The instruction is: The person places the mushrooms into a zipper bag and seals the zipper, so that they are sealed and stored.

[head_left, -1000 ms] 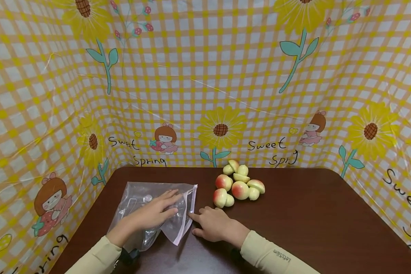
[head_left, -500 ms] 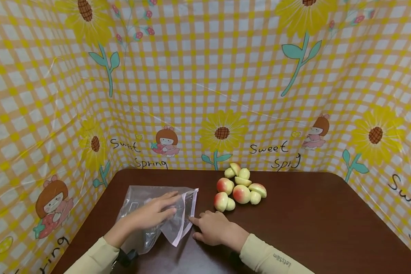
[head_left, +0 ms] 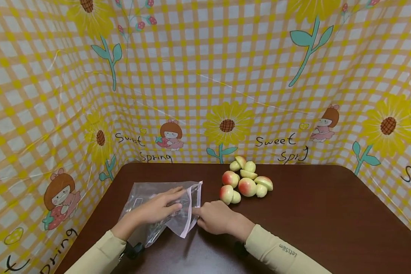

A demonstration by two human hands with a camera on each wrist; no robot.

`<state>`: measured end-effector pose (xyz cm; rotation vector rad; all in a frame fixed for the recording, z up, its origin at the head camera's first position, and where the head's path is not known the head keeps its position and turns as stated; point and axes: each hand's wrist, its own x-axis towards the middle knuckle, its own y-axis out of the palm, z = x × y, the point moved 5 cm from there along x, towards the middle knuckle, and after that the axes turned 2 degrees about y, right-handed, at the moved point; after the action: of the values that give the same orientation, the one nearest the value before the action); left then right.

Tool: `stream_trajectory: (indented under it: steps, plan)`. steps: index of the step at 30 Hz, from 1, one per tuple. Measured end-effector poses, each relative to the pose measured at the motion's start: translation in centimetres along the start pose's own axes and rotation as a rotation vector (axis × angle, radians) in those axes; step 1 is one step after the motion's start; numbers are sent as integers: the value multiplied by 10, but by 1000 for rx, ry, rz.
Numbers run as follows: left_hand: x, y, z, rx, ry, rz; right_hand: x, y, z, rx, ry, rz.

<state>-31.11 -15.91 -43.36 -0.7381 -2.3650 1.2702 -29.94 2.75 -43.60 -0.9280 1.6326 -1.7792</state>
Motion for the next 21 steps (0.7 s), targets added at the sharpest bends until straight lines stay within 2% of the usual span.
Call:
stream_trajectory:
  steps: [3, 8, 16, 21]
  plan:
    - [1, 1, 0, 1, 3, 3, 0, -1, 1, 32, -13, 7]
    - [2, 3, 0, -2, 2, 17, 0, 3, 3, 57, -24, 74]
    - [1, 2, -2, -10, 12, 9, 0, 13, 11, -50, -60, 132]
    - [1, 2, -2, -11, -4, 12, -1, 11, 10, -55, -32, 96]
